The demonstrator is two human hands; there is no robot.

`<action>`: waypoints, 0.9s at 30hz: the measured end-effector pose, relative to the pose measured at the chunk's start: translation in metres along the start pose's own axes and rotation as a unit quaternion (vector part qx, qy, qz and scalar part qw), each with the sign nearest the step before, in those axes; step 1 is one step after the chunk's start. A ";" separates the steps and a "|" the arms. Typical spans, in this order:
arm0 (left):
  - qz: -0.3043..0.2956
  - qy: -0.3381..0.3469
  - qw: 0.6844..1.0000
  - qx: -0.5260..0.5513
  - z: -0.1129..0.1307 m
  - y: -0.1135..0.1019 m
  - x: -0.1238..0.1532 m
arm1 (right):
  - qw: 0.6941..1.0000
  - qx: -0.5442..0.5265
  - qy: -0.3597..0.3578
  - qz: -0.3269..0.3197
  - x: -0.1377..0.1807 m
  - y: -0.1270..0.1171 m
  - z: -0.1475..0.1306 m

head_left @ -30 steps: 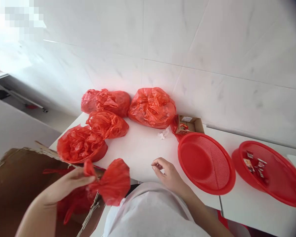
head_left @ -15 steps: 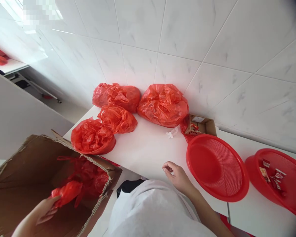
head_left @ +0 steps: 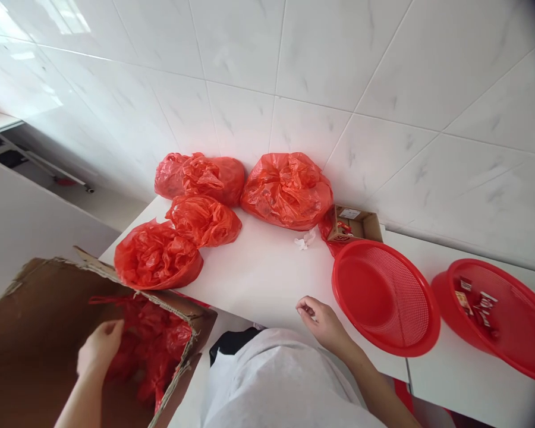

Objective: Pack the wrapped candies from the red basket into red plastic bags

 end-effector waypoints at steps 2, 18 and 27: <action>0.049 0.010 0.999 0.006 0.032 0.005 -0.020 | 1.000 -0.006 0.005 0.011 0.002 -0.002 0.000; -0.094 0.202 0.975 0.011 0.277 0.087 -0.076 | 0.984 -0.057 0.127 0.111 0.059 -0.016 0.045; 0.056 0.215 0.975 0.010 0.286 0.018 -0.064 | 0.987 -0.056 0.107 0.104 0.044 -0.014 0.042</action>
Point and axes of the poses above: each hand's wrist, its own x-axis away from the middle knuckle, its own y-axis out of the palm, z = x × y, the point moved 3 cm from there along -x, towards the middle knuckle, and after that the axes turned 11 degrees about x, right-handed, at the moved point
